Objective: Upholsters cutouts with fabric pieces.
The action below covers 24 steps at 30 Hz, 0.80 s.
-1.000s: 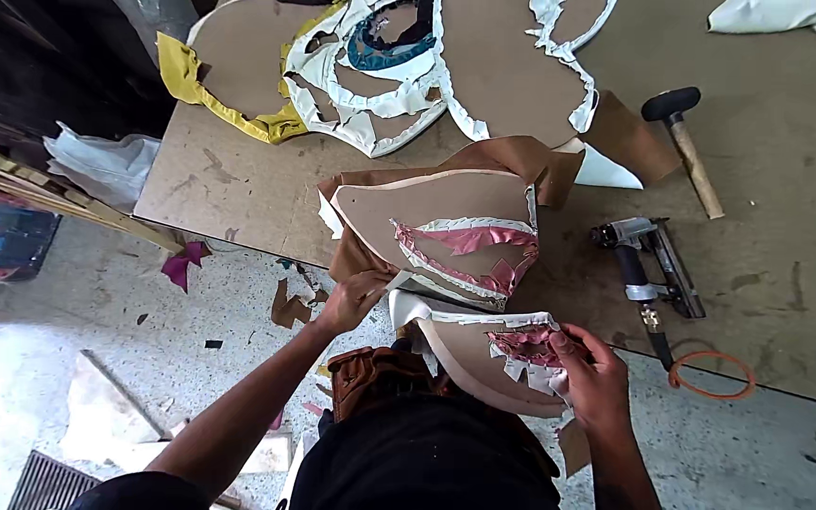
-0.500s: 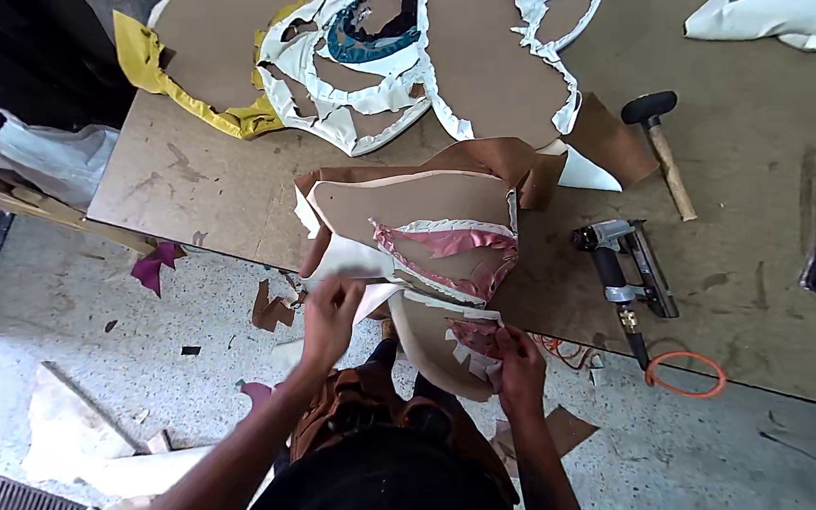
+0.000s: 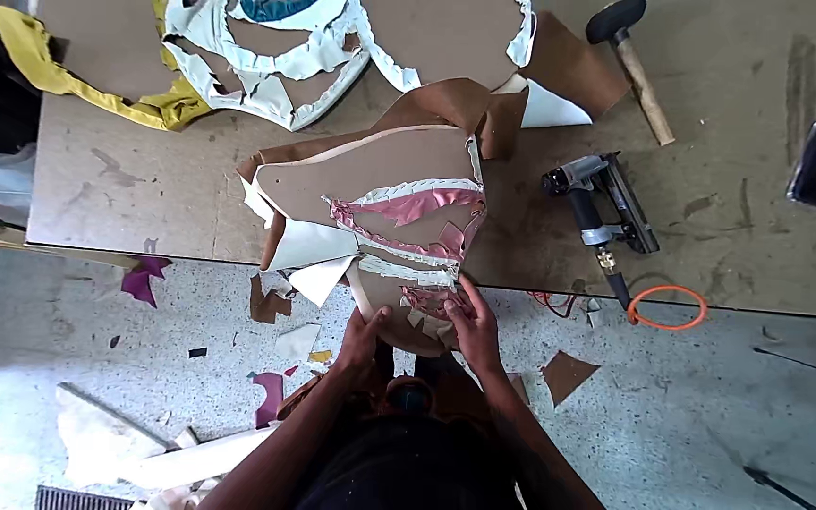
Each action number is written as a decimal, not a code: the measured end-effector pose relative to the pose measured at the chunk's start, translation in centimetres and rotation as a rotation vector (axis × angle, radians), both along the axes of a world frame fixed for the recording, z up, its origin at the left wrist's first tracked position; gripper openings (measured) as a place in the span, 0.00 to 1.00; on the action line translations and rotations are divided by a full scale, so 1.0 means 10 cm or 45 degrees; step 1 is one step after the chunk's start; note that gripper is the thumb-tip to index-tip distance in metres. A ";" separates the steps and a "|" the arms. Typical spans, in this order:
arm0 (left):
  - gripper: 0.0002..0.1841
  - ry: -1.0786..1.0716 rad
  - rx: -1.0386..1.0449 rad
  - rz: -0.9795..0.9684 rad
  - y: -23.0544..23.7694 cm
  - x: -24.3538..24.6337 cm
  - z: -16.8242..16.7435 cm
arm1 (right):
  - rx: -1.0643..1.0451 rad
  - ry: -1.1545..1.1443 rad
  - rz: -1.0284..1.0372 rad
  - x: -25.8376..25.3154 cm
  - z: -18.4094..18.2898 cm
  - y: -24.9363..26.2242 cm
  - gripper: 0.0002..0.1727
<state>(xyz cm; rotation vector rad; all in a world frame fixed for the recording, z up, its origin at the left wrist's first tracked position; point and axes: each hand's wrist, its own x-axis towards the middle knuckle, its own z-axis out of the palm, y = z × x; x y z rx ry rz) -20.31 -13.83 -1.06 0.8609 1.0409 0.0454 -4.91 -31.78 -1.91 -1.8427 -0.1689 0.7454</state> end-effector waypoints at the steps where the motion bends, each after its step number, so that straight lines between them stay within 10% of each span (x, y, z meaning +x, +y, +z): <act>1: 0.28 -0.005 -0.011 0.003 -0.01 0.00 -0.01 | 0.002 -0.002 0.019 0.02 0.01 -0.02 0.34; 24: 0.27 0.073 0.123 0.290 -0.41 0.37 0.06 | 0.177 0.041 0.213 0.41 0.04 -0.30 0.34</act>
